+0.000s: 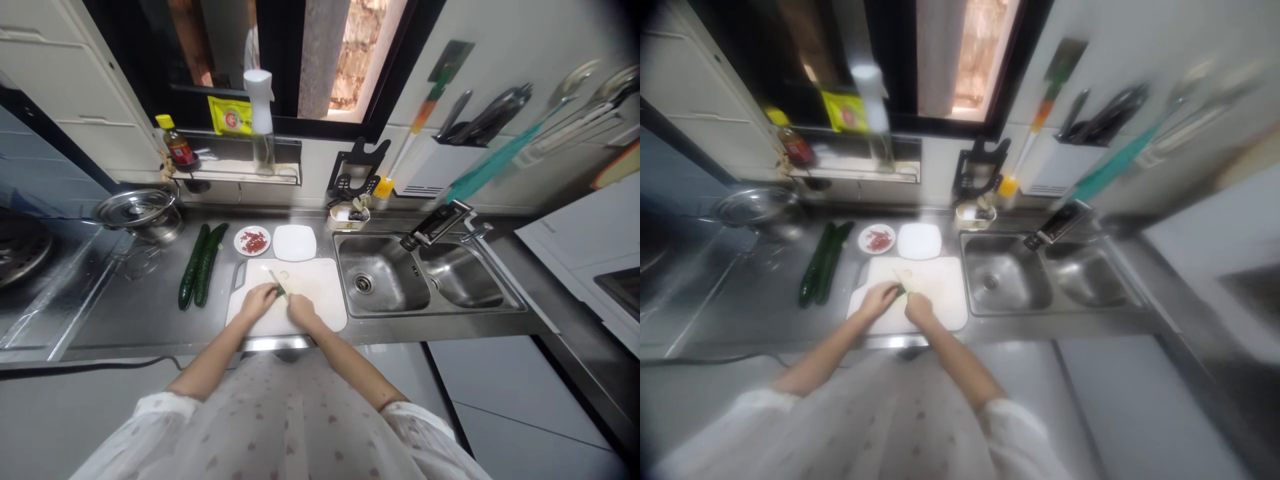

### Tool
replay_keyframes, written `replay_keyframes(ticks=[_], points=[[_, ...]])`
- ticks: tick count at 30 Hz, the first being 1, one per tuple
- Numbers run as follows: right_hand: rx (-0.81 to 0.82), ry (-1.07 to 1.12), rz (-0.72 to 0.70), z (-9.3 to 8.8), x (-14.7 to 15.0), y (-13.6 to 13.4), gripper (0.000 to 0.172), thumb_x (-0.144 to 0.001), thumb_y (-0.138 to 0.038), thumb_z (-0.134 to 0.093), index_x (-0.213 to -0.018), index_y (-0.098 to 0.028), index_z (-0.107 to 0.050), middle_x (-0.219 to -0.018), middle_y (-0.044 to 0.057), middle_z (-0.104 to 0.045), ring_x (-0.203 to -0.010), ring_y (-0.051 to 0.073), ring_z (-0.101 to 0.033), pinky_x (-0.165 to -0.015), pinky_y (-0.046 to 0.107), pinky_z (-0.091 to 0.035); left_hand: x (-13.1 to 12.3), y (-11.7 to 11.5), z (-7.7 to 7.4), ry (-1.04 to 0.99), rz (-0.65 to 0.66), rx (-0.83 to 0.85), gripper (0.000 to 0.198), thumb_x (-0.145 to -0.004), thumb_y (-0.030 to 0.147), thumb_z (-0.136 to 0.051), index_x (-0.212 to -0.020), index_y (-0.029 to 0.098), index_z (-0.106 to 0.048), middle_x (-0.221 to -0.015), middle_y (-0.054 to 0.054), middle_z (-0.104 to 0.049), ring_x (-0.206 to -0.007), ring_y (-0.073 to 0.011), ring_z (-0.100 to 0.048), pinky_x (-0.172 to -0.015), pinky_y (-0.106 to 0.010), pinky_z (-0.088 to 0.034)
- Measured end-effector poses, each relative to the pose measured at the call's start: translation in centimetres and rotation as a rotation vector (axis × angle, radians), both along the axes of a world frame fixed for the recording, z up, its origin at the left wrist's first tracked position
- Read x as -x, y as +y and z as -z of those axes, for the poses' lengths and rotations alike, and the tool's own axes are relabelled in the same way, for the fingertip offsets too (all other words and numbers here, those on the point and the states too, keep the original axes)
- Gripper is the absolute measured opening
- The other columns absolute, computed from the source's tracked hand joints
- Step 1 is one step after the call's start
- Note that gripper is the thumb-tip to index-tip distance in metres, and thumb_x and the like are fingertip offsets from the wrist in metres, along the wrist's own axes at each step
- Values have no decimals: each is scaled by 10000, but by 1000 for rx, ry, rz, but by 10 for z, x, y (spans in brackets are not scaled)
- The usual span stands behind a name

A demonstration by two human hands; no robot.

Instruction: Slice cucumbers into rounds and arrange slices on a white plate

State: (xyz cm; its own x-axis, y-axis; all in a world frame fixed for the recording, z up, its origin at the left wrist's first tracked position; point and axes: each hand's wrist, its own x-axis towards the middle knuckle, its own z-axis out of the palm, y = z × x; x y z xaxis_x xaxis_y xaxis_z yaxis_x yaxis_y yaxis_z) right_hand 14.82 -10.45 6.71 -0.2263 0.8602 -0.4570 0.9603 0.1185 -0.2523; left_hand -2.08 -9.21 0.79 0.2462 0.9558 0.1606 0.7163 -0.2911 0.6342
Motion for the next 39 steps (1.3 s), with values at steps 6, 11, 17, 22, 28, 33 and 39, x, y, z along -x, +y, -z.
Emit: replay_keyframes(ticks=[6, 11, 17, 22, 28, 33, 39], points=[[7, -30, 3, 0, 2, -1, 326, -873, -80, -367, -1094, -131, -601, -1054, 137, -678, -992, 222, -645, -785, 299, -481, -19, 27, -30, 144, -206, -2, 319, -889, 376, -496, -1139, 216, -615, -1167, -89, -634, -1110, -251, -548, -976, -395, -399], [19, -21, 12, -2, 2, -1, 321, -869, -78, -371, -1087, -131, -601, -1049, 140, -679, -995, 228, -644, -783, 304, -481, -47, 75, -55, 386, -56, 206, 271, -824, 235, -530, -1048, 206, -679, -1120, -101, -655, -1094, -258, -546, -951, -383, -386], [29, -28, 20, -1, 1, -1, 328, -862, -78, -380, -1108, -133, -591, -1060, 146, -674, -1005, 223, -639, -784, 300, -476, -63, 100, -48, 594, -51, 378, 247, -769, 168, -567, -976, 129, -695, -1065, -189, -661, -1078, -316, -574, -906, -421, -405], [14, -27, 15, 1, 0, 0, 333, -860, -79, -375, -1104, -135, -594, -1045, 142, -679, -995, 225, -643, -777, 298, -475, -66, 105, -37, 573, -57, 411, 182, -750, 136, -588, -894, 108, -695, -1000, -204, -679, -1025, -319, -607, -899, -427, -412], [13, -17, 11, 1, -1, 1, 317, -858, -80, -380, -1076, -137, -603, -1016, 136, -687, -968, 222, -651, -757, 291, -475, -52, 103, -37, 451, -138, 380, 159, -801, 198, -549, -896, 189, -676, -951, -93, -705, -904, -229, -640, -835, -330, -442], [33, -12, 15, 0, -1, 2, 306, -864, -92, -386, -1075, -144, -600, -1030, 128, -684, -963, 224, -651, -751, 296, -479, 15, 114, -42, 229, -499, 316, 182, -795, 281, -585, -922, 198, -685, -895, -69, -711, -862, -212, -643, -768, -280, -463], [36, -16, 10, -2, -1, 1, 303, -871, -92, -382, -1077, -139, -598, -1044, 129, -678, -971, 221, -647, -761, 292, -475, 98, 119, -43, 178, -705, 246, 328, -814, 312, -587, -1086, 155, -683, -1068, -135, -698, -992, -250, -638, -856, -322, -467]])
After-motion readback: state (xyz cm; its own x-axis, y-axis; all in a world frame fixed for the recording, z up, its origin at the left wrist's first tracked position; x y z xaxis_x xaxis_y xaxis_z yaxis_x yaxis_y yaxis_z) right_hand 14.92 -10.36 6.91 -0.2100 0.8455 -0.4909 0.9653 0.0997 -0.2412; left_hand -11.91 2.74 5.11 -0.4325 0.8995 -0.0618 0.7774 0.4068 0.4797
